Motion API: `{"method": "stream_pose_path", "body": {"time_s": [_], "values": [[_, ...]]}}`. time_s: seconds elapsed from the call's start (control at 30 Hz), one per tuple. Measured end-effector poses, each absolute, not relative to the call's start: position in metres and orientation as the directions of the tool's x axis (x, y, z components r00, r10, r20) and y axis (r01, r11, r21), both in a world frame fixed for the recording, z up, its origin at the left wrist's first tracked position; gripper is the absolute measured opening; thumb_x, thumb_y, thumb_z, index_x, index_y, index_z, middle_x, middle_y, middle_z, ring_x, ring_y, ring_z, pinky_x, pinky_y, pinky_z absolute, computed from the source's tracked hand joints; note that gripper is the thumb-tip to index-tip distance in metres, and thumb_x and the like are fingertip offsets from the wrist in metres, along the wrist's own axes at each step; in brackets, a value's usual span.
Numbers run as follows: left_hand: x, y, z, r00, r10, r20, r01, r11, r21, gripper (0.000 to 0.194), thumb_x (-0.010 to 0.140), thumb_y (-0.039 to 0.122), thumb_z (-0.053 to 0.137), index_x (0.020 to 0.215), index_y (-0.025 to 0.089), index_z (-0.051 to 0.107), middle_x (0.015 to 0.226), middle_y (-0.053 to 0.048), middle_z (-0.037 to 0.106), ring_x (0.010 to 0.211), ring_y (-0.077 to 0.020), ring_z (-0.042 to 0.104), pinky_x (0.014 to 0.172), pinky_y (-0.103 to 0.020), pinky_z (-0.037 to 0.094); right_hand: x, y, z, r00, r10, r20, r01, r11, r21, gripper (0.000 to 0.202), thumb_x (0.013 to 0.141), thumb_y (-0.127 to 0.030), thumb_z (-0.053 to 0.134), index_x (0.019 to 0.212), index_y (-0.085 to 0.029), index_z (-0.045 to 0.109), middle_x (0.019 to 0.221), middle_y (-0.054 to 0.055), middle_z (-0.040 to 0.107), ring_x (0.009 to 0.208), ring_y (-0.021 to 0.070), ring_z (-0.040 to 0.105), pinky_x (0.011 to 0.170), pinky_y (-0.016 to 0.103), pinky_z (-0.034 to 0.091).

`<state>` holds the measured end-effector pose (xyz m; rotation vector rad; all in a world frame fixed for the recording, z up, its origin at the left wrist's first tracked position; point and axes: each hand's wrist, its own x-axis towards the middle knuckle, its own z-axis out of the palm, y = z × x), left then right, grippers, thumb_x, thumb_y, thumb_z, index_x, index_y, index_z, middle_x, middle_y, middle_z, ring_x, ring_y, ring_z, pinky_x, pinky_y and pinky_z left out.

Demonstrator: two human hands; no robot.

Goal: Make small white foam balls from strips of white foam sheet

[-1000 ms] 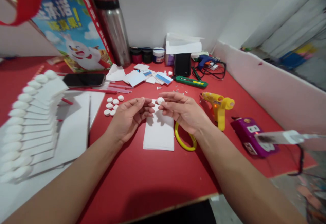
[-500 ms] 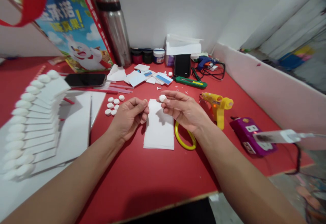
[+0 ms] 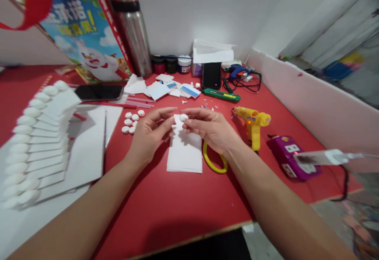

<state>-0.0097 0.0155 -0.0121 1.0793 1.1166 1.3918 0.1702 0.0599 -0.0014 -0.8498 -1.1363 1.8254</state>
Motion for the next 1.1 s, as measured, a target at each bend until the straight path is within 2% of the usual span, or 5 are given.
{"method": "stream_pose_path", "body": {"time_s": [0.1,0.2,0.43,0.8,1.1], "values": [[-0.008,0.013,-0.011,-0.089,0.990,0.108,0.016,-0.107,0.994,0.027,0.083,0.033,0.078,0.107,0.020,0.077,0.092,-0.004,0.071,0.074,-0.0128,0.064,0.066,-0.024,0.051,0.168,0.058,-0.001,-0.410,0.910,-0.058,-0.204,-0.154,-0.967,0.028,0.068,-0.030,0.088,0.092,-0.019,0.077,0.082,0.001,0.074,0.069,0.0109,0.066,0.069,0.028,0.055],[-0.008,0.012,-0.011,-0.076,0.986,0.151,0.055,-0.147,0.988,0.025,0.083,0.035,0.078,0.101,0.019,0.079,0.101,-0.006,0.072,0.086,-0.0173,0.068,0.077,-0.028,0.055,0.166,0.056,0.002,-0.365,0.929,-0.067,-0.152,-0.130,-0.980,0.030,0.065,-0.033,0.090,0.083,-0.017,0.073,0.076,0.000,0.072,0.066,0.0109,0.066,0.066,0.026,0.054],[-0.008,0.014,-0.013,-0.056,0.998,-0.013,-0.151,0.005,0.988,0.028,0.077,0.035,0.084,0.099,0.019,0.080,0.094,-0.006,0.078,0.077,-0.0157,0.069,0.076,-0.029,0.057,0.166,0.056,0.003,-0.416,0.892,-0.176,-0.159,-0.262,-0.952,0.036,0.060,-0.035,0.093,0.081,-0.016,0.072,0.073,-0.001,0.070,0.063,0.0101,0.063,0.062,0.025,0.051],[-0.007,0.013,-0.013,-0.034,0.999,0.008,-0.184,-0.014,0.983,0.020,0.077,0.030,0.084,0.093,0.019,0.082,0.081,-0.005,0.077,0.070,-0.0148,0.067,0.069,-0.027,0.055,0.169,0.057,0.000,-0.486,0.867,-0.113,-0.113,-0.191,-0.975,0.032,0.064,-0.037,0.090,0.079,-0.015,0.072,0.068,-0.001,0.068,0.052,0.0068,0.054,0.055,0.024,0.044],[-0.009,0.017,-0.021,-0.062,0.998,-0.007,-0.229,-0.007,0.973,0.022,0.080,0.029,0.081,0.098,0.018,0.080,0.085,-0.005,0.077,0.071,-0.0130,0.068,0.075,-0.027,0.056,0.164,0.060,-0.006,-0.427,0.883,-0.195,-0.192,-0.299,-0.935,0.036,0.062,-0.033,0.092,0.085,-0.015,0.072,0.073,0.000,0.070,0.057,0.0085,0.060,0.058,0.024,0.050]]}}
